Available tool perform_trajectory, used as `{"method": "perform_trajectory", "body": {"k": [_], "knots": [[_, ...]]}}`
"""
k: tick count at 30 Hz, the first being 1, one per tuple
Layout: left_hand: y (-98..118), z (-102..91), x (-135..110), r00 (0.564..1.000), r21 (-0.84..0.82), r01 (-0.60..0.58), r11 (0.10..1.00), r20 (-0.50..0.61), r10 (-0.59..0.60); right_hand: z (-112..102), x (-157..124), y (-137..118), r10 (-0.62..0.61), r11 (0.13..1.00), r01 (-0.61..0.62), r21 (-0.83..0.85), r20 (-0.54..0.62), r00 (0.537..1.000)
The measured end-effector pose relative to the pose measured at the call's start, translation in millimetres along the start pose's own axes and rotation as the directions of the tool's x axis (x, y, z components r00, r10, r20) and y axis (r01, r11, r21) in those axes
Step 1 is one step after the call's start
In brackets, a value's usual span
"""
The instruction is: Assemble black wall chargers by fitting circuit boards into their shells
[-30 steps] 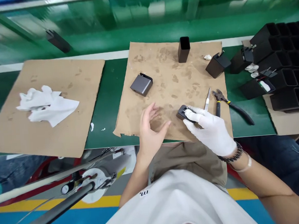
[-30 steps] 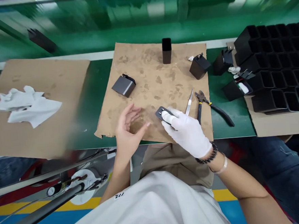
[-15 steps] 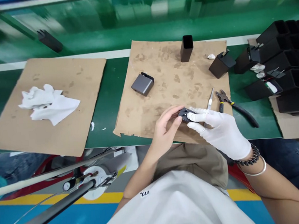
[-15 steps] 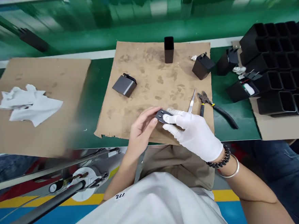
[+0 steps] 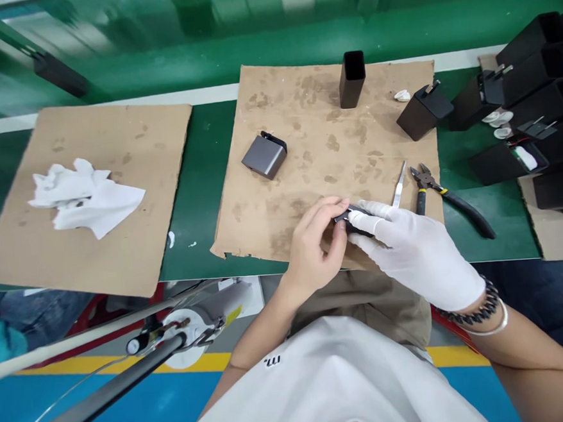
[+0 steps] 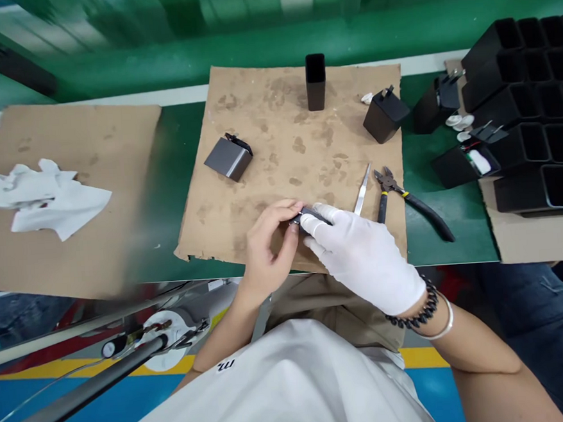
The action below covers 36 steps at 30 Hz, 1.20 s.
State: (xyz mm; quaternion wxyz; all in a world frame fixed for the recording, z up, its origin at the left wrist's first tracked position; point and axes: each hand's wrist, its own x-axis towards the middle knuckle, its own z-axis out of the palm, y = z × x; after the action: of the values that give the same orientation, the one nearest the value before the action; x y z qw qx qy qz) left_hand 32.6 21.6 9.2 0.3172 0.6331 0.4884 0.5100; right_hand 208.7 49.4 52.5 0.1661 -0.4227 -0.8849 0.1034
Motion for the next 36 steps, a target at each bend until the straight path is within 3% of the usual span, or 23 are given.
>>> {"method": "perform_trajectory", "body": {"k": [2,5,8,11,16,19,20,21,22,24,26,28,31,36], "knots": [[-2,0.7,-2,0.998,0.074,-0.067,0.995,0.002,0.068,-4,3,-2,-0.038,0.997,0.039,-0.063,0.008,0.999],[-3,-1.6,-6,1.0,-0.005,0.021,1.0,-0.018,-0.021,-17,0,-5,-0.103,0.987,0.09,-0.134,-0.087,0.991],[-2,-3.1,-7,0.969,-0.12,0.153,0.981,-0.178,-0.173,-21,-7,-6,-0.004,0.989,-0.022,-0.149,-0.172,0.985],[-2,-1.2,-8,0.926,-0.152,0.16,0.975,-0.318,-0.201,-5,-6,-1,0.098,0.985,-0.113,-0.127,-0.122,0.988],[-5,2.0,-7,0.945,-0.068,0.187,0.98,-0.26,-0.199,13,2,14,0.119,0.99,-0.126,-0.069,-0.09,0.989],[-8,1.0,-7,0.974,-0.057,0.152,0.987,-0.164,-0.159,7,3,23,0.15,0.972,-0.126,0.198,-0.113,0.982],[-8,0.6,-7,0.983,-0.067,0.134,0.989,-0.114,-0.141,6,3,25,0.204,0.917,-0.152,0.37,-0.106,0.973],[-9,0.3,-7,0.991,-0.083,0.118,0.99,-0.056,-0.123,5,3,26,0.282,0.803,-0.193,0.564,-0.075,0.956],[-9,0.3,-7,0.995,-0.103,0.098,0.99,0.002,-0.098,5,3,27,0.366,0.625,-0.243,0.742,-0.004,0.93],[-9,1.0,-7,0.996,-0.137,0.031,0.99,0.082,-0.019,8,2,24,0.444,0.16,-0.327,0.931,0.228,0.867],[-10,2.3,-8,0.992,-0.149,-0.074,0.986,0.088,0.088,13,1,18,0.352,-0.244,-0.381,0.892,0.447,0.822],[-11,3.6,-8,0.986,-0.138,-0.155,0.978,0.045,0.162,17,-2,11,0.192,-0.496,-0.436,0.751,0.585,0.788],[-13,5.0,-10,0.989,-0.134,-0.14,0.981,0.027,0.145,20,-8,2,0.03,-0.68,-0.48,0.554,0.676,0.737],[-16,5.5,-12,0.998,-0.147,-0.07,0.987,-0.001,0.07,17,-18,-9,-0.048,-0.716,-0.508,0.48,0.691,0.721]]}}
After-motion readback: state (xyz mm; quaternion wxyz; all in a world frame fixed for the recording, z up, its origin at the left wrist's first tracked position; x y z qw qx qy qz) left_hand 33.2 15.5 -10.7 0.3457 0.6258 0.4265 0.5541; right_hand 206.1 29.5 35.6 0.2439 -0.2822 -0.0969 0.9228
